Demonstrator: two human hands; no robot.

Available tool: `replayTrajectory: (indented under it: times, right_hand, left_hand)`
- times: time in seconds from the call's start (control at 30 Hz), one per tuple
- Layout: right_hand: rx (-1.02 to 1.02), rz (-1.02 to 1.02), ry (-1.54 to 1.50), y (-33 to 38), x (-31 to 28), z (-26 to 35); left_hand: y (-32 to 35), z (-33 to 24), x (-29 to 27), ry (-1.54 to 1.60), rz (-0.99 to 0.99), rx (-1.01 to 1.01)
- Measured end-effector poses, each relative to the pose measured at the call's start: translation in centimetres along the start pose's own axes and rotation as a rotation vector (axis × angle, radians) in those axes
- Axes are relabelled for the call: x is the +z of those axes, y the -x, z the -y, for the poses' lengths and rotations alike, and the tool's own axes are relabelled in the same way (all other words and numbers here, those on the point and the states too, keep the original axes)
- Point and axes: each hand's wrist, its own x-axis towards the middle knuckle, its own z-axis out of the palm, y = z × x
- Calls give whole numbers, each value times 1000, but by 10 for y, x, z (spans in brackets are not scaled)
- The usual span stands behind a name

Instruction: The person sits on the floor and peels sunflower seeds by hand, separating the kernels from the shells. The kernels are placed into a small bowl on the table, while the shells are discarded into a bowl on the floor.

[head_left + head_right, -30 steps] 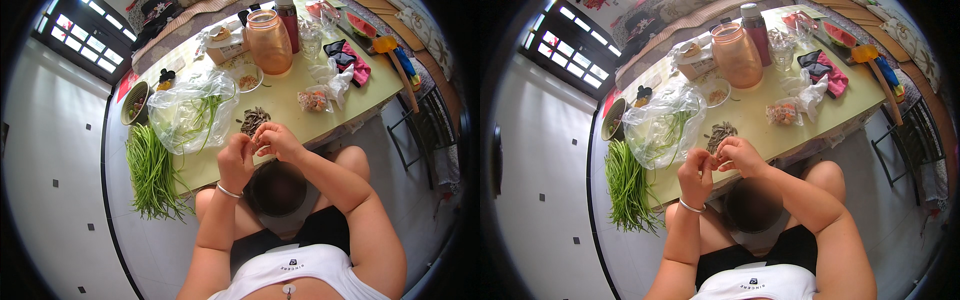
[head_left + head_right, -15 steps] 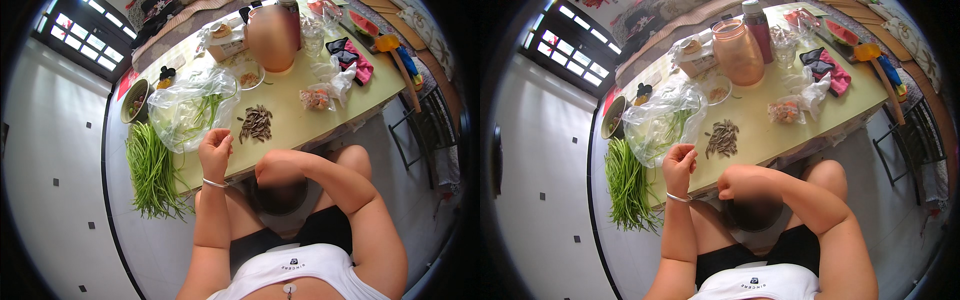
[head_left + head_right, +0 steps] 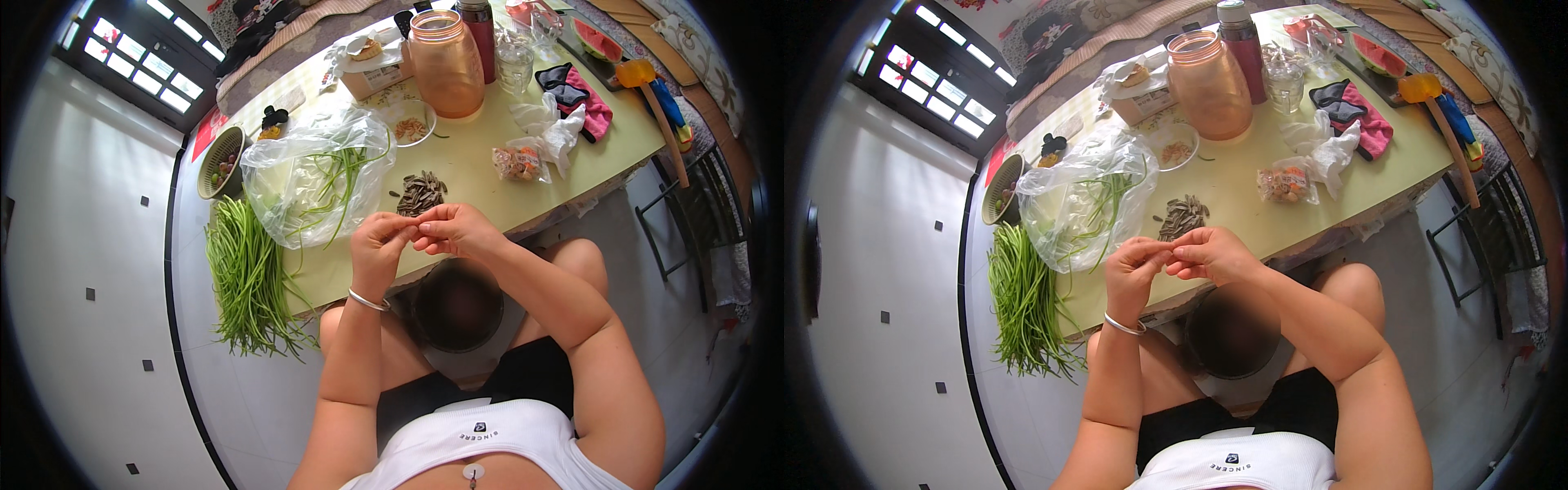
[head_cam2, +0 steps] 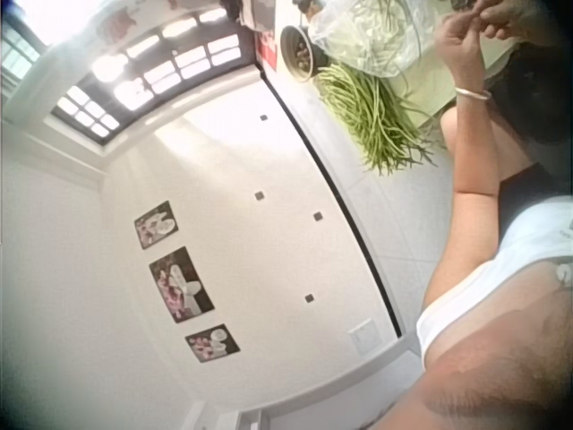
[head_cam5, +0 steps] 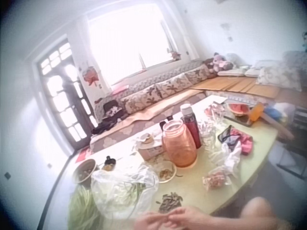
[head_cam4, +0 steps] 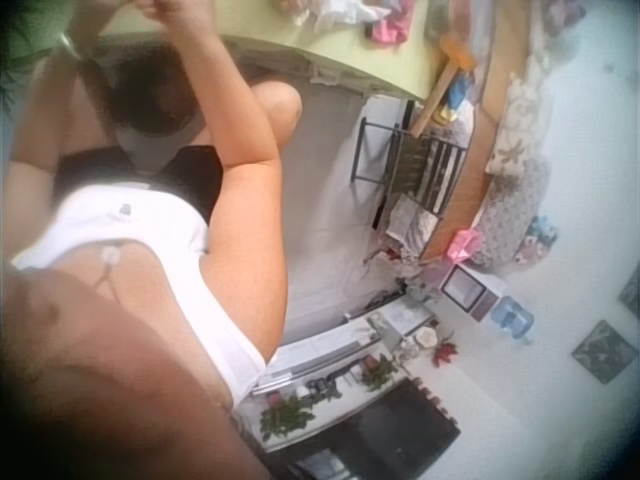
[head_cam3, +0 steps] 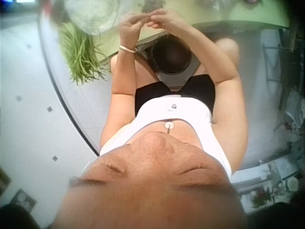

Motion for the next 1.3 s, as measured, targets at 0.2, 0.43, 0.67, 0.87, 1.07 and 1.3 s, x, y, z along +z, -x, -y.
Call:
replayTrajectory:
  times: [0.2, 0.43, 0.67, 0.87, 1.07, 1.3]
  right_hand:
    - [-248, -162, 153, 1, 3, 19]
    - [-724, -482, 644, -50, -4, 65]
    - [-682, -461, 636, -69, 6, 83]
    - [-214, -146, 499, -5, 19, 22]
    - [-266, -157, 360, 2, 16, 8]
    - [-387, -246, 369, 2, 16, 6]
  left_hand:
    - [-5, 18, -7, -835, -195, 89]
    - [-17, 29, -4, -898, -171, 42]
    - [-17, 30, -7, -865, -180, 163]
    - [-10, 7, -1, 284, -145, 29]
    - [-6, 4, 10, 85, -157, 180]
    - [1, -6, 23, -359, -158, 357]
